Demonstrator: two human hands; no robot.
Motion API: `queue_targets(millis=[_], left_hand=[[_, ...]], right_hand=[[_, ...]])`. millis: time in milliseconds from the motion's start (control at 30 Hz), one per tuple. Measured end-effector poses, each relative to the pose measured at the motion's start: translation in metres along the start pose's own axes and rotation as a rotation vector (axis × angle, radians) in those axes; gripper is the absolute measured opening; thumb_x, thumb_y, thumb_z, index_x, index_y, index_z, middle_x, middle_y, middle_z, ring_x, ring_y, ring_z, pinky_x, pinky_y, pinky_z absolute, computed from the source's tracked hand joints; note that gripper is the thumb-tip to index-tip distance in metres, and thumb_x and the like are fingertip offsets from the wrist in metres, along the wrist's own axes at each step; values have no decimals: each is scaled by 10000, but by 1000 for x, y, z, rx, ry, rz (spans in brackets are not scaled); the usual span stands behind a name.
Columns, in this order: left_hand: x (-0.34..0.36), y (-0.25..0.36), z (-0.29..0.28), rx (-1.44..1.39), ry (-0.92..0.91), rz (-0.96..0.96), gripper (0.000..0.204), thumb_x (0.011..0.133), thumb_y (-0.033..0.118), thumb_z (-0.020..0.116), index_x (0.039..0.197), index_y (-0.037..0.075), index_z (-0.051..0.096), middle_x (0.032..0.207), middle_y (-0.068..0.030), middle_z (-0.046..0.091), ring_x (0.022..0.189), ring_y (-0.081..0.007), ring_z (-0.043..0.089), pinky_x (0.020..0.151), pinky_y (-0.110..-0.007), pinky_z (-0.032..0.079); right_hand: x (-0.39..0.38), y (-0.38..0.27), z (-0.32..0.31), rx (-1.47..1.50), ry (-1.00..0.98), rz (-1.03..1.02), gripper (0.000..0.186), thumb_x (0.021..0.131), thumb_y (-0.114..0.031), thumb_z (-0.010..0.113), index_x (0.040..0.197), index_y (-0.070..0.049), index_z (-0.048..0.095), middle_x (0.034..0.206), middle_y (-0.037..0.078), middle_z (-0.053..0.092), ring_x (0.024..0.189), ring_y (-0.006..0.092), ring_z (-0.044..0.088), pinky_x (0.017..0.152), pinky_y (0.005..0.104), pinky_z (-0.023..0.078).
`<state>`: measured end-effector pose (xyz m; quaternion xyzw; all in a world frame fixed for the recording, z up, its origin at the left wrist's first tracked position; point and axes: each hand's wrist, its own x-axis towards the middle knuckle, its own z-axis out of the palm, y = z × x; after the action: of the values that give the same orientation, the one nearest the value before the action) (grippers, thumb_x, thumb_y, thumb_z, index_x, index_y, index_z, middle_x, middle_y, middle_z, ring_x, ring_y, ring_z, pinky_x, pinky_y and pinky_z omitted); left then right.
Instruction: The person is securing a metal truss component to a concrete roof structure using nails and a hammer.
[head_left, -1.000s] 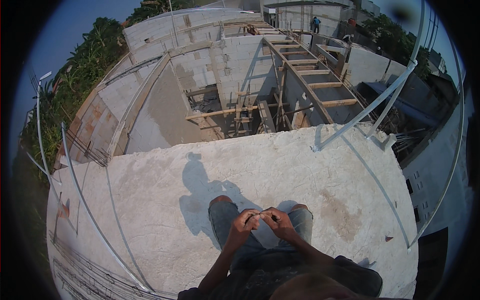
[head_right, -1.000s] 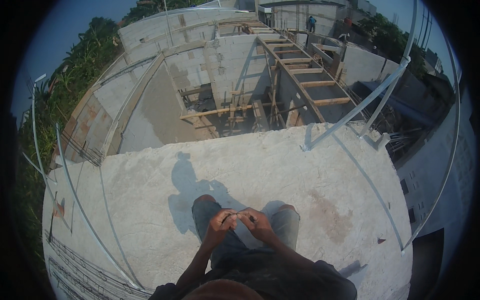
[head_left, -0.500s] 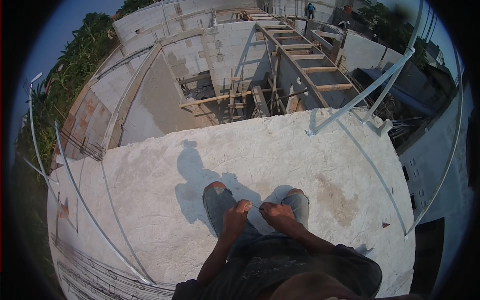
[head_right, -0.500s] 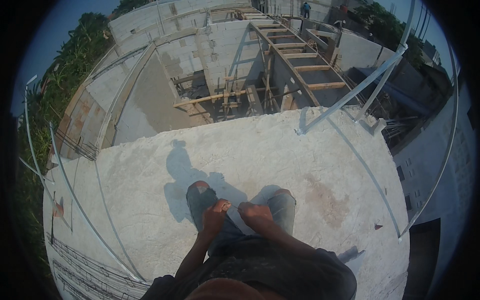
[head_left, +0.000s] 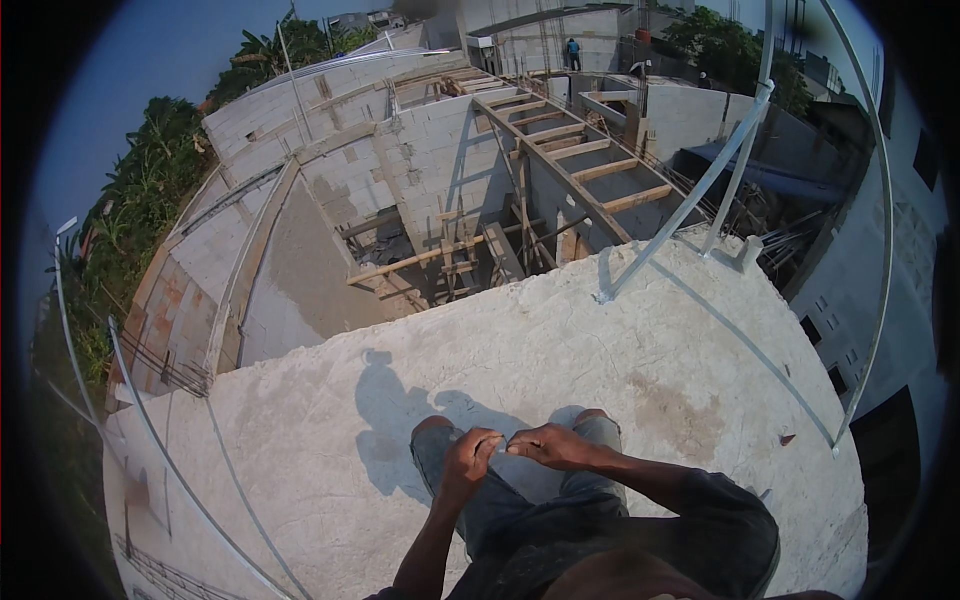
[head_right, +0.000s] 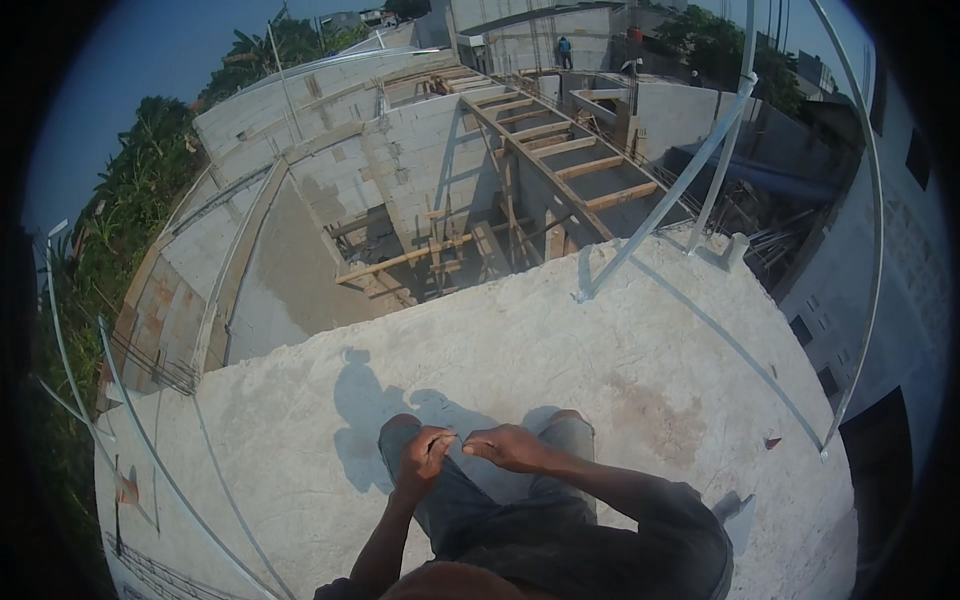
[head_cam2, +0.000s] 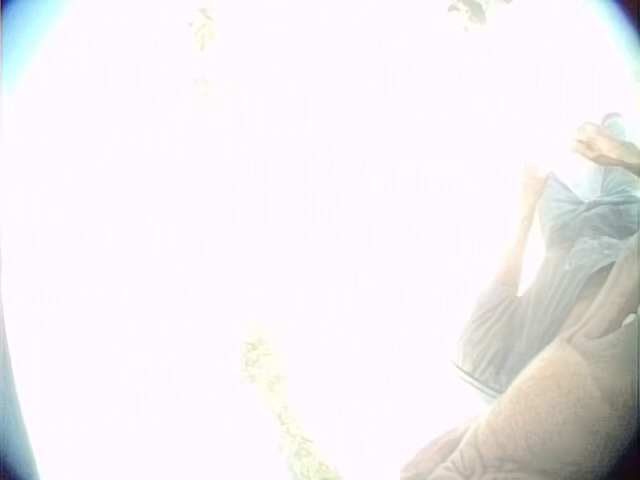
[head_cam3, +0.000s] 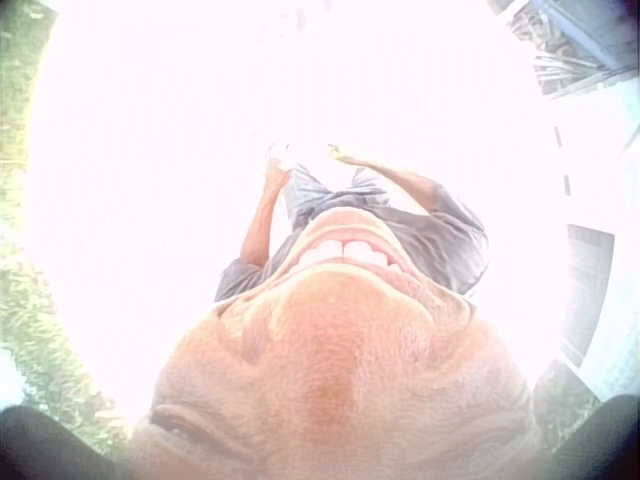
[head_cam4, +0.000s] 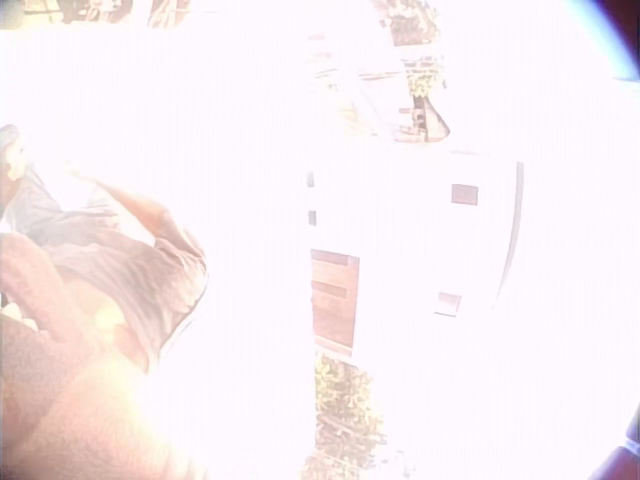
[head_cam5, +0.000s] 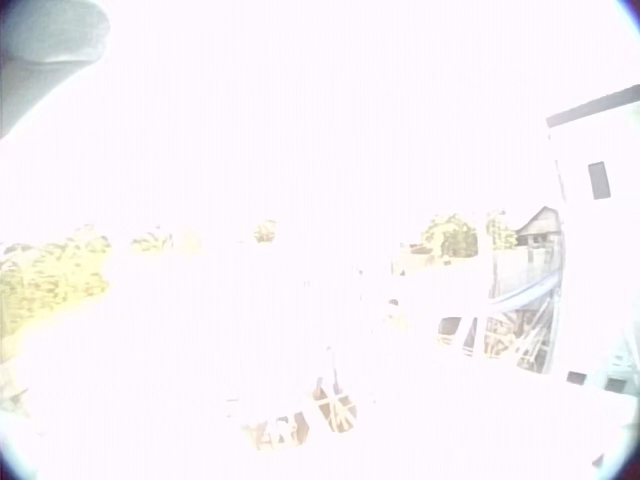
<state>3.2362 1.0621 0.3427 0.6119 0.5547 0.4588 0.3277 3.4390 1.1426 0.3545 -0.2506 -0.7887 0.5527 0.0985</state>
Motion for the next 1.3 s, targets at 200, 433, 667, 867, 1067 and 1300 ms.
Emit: queue_targets(millis=[200, 433, 667, 867, 1067, 1300], left_hand=[[4, 2, -1, 297, 2, 192, 121, 890, 114, 640, 983, 39, 656, 885, -139, 687, 789, -323, 665, 674, -364, 522], [9, 17, -11, 47, -149, 25, 132, 904, 128, 635, 1000, 40, 660, 890, -148, 683, 814, -305, 667, 684, -361, 518], [10, 8, -9, 309, -58, 127, 145, 908, 140, 628, 1012, 41, 653, 878, -162, 679, 781, -321, 663, 690, -364, 512], [14, 16, -20, -85, -282, -109, 178, 948, 205, 607, 970, 33, 647, 815, -92, 673, 708, -164, 633, 643, -308, 483], [12, 16, -12, -153, -24, -172, 230, 977, 244, 573, 1007, 31, 654, 712, -43, 605, 639, -97, 544, 609, -288, 458], [14, 15, -13, 115, -22, -88, 208, 958, 219, 594, 984, 23, 660, 787, -122, 675, 704, -191, 649, 633, -328, 481]], right_hand=[[-14, -28, -16, -610, 172, -80, 202, 949, -239, 545, 1050, -101, 650, 1027, 118, 673, 908, 335, 650, 754, 424, 515], [7, 8, -2, 101, 86, -35, 250, 961, -284, 550, 1051, -74, 652, 1007, 150, 675, 915, 345, 640, 743, 417, 501], [-19, -33, 0, -560, 208, -55, 253, 960, -275, 551, 1027, -52, 648, 1017, 139, 674, 883, 346, 648, 753, 413, 508], [3, -15, -37, -233, 175, -176, 240, 960, -275, 564, 1015, -64, 664, 981, 129, 680, 829, 297, 650, 737, 364, 499], [1, -4, 6, 151, 193, -4, 244, 964, -276, 560, 1038, -67, 659, 949, 130, 676, 787, 264, 634, 724, 342, 483], [-6, -27, -14, -646, 214, -141, 192, 908, -230, 586, 1001, -71, 639, 957, 126, 672, 887, 341, 648, 731, 431, 500]])
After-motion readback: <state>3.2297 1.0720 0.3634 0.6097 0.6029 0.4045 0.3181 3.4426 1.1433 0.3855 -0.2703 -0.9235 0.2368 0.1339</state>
